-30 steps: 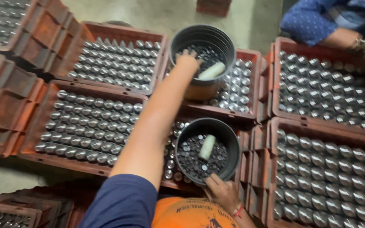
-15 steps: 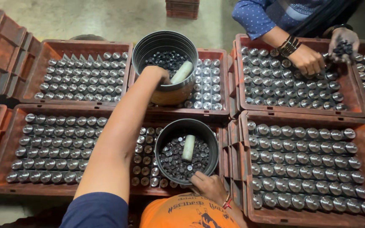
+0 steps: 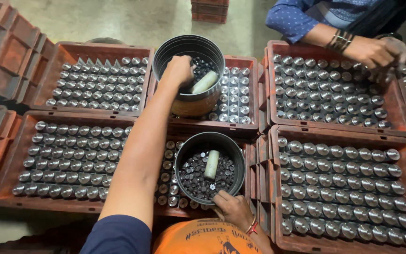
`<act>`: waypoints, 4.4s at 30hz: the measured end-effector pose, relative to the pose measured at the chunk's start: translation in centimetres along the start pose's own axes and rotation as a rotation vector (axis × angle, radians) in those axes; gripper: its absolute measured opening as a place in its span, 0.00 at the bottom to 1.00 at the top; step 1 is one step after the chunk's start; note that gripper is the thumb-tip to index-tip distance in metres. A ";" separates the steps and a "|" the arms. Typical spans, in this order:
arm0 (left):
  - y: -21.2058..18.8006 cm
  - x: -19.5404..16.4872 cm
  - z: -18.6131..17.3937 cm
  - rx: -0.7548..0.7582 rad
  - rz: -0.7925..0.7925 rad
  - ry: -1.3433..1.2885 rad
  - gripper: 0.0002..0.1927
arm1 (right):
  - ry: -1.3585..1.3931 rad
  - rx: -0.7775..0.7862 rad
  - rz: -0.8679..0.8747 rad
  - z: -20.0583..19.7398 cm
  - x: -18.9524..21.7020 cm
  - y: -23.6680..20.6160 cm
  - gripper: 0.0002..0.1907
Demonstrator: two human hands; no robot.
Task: The person repeatedly picks small metal caps from a crate and places them into a grid of slots in another crate. They occasionally use a small brush to sweep the caps. The person continues this repetitive sorting and arranging process throughout the clip.
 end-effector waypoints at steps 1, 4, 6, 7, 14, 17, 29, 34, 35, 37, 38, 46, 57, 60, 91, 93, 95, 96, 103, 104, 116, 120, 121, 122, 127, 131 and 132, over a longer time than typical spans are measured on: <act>0.1 0.0 -0.2 -0.058 0.004 -0.049 0.10 | 0.030 0.002 0.006 -0.2 0.2 0.1 0.12; 0.7 0.4 -0.8 -0.248 0.032 -0.201 0.10 | 0.036 0.004 0.046 -0.8 1.0 0.5 0.11; 1.2 0.7 -1.5 -0.416 0.073 -0.298 0.12 | 0.026 -0.008 0.064 -1.3 1.6 0.7 0.11; 1.2 0.5 -2.0 -0.488 0.127 -0.322 0.13 | 0.033 -0.020 0.069 -1.5 1.9 0.8 0.11; -4.7 -1.2 -2.3 -0.284 0.278 -0.966 0.17 | -0.022 -0.001 0.103 -1.5 2.5 1.1 0.13; -12.6 -2.0 -0.2 0.168 0.014 -1.235 0.15 | 0.003 -0.051 0.146 -1.8 2.9 1.2 0.17; -36.6 4.0 2.9 0.621 -0.241 -1.524 0.17 | 0.287 -0.149 0.143 -4.1 12.0 10.6 0.17; -37.9 11.2 0.7 0.505 -0.343 -1.472 0.17 | 0.490 -0.022 0.118 1.2 16.3 17.5 0.12; -38.0 12.5 0.1 0.483 -0.335 -1.473 0.17 | 0.473 0.012 0.129 2.3 17.0 18.4 0.11; -38.5 14.8 -1.1 0.443 -0.322 -1.472 0.17 | 0.440 0.077 0.155 4.5 17.9 20.5 0.10; -38.8 15.9 -1.3 0.444 -0.362 -1.561 0.16 | 0.442 0.097 0.094 5.3 18.4 21.6 0.10; -38.2 23.5 0.3 0.560 -0.629 -1.747 0.15 | 0.100 0.021 0.238 8.9 13.3 29.3 0.13; -36.1 23.6 -0.4 0.697 -0.362 -1.313 0.20 | -0.473 0.148 0.007 13.0 5.4 33.4 0.06; -37.3 24.4 -0.1 0.579 -0.384 -1.262 0.21 | -0.455 0.130 -0.029 13.3 5.9 33.6 0.04; -37.4 26.3 -1.7 0.253 -0.024 -0.692 0.09 | 0.322 0.343 0.398 14.7 18.9 28.9 0.11; -37.5 26.1 -2.7 0.183 -0.011 -0.673 0.08 | 0.211 0.318 0.452 14.6 18.9 28.4 0.11; -38.0 25.7 -3.9 0.124 -0.037 -0.684 0.08 | 0.229 0.325 0.435 14.7 19.2 28.3 0.10; -38.3 25.5 -4.6 0.100 -0.064 -0.702 0.08 | 0.240 0.330 0.424 14.8 19.3 28.2 0.10; -40.8 24.6 -6.5 0.234 -0.375 -0.968 0.14 | 0.507 0.394 0.133 14.6 19.5 26.9 0.08; -41.4 24.6 -6.4 0.246 -0.441 -0.940 0.14 | 0.523 0.440 0.141 15.0 19.3 26.3 0.07; -44.5 24.1 -7.4 -0.039 -0.560 -0.885 0.09 | 0.770 0.228 0.383 18.1 19.7 23.1 0.07; -44.1 25.9 -5.2 -0.053 -0.637 -1.198 0.09 | 0.863 0.241 0.605 19.0 18.4 23.7 0.08; -44.0 26.4 -4.5 -0.044 -0.683 -1.348 0.09 | 0.679 0.152 0.487 18.2 17.8 24.8 0.08; -43.7 27.0 -4.1 -0.023 -0.685 -1.389 0.10 | 0.490 0.068 0.373 17.2 16.8 26.1 0.09; -42.1 30.1 -4.5 0.062 -0.711 -1.547 0.10 | -0.116 -0.239 0.017 14.1 11.7 31.9 0.12; -40.4 32.4 -5.9 0.182 -0.682 -1.603 0.09 | -0.304 -0.132 0.069 15.5 8.7 33.8 0.08; -40.0 33.1 -6.1 0.188 -0.670 -1.594 0.09 | -0.330 -0.113 0.043 15.8 8.5 33.7 0.09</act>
Point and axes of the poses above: each hand's wrist, its own y-axis towards the middle knuckle, its own z-axis out of the palm, x = y × z, the point moved 5 cm from there along y, towards the middle knuckle, and after that the axes turned 3 degrees about y, right-handed, at the moved point
